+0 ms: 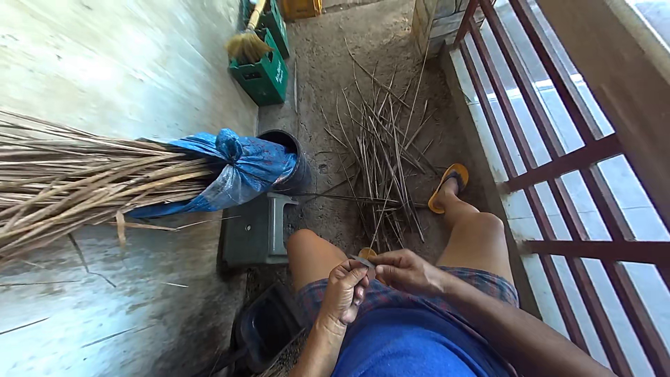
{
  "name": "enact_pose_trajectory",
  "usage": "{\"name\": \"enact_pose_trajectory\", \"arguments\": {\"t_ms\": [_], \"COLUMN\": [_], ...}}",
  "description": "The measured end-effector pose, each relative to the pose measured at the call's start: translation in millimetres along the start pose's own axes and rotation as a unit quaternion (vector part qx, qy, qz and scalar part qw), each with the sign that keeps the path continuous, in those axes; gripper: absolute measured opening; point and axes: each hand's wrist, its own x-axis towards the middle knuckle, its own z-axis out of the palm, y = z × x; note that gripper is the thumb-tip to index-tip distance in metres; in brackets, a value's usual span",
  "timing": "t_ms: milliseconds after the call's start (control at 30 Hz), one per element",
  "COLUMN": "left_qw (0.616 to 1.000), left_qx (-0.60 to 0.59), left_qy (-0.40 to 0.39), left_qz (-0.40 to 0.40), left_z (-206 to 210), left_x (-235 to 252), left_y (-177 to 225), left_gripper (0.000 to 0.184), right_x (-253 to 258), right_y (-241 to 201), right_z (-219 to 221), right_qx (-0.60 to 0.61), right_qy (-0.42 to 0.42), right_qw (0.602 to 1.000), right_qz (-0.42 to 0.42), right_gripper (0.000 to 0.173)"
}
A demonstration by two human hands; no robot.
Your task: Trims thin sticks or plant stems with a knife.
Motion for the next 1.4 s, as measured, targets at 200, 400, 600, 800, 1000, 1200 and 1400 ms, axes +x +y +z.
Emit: {"name": "enact_pose_trajectory", "arguments": {"t_ms": [200,400,600,800,1000,1200,1400], "left_qw": [1.000,1.000,1.000,1.000,0.999,0.996,0.997], "left_qx": [-0.003,-0.003,0.006,0.016,0.044,0.070,0.066], "left_qy": [-0.007,-0.015,-0.017,-0.017,-0.015,-0.040,-0.033], "left_qz": [0.006,0.004,0.007,0.009,0.027,0.026,0.028], "left_z": [-3,-5,-5,-8,-5,-21,-19], "left_x": [2,5,4,3,1,-6,-5], "left_y": [1,2,3,3,3,4,4], "left_gripper": [0.015,0.017,0.018,0.015,0.015,0.014,0.012], "right_x": [5,4,0,8,7,15,8], "right_y": [-6,-1,1,-8,-3,-20,-3], "right_z": [-19,-14,-5,-28,4,-26,11], "right_qx": [0.005,-0.003,-0.014,-0.005,0.043,0.123,0.085], "right_qy": [0.047,0.035,0.007,0.066,-0.005,0.150,0.003], "right_qw": [0.999,0.999,1.000,0.997,0.999,0.981,0.996], "right_qz": [0.025,0.004,0.008,0.028,0.012,0.026,0.007], "right_gripper": [0.036,0.035,0.035,0.036,0.034,0.034,0.033]}}
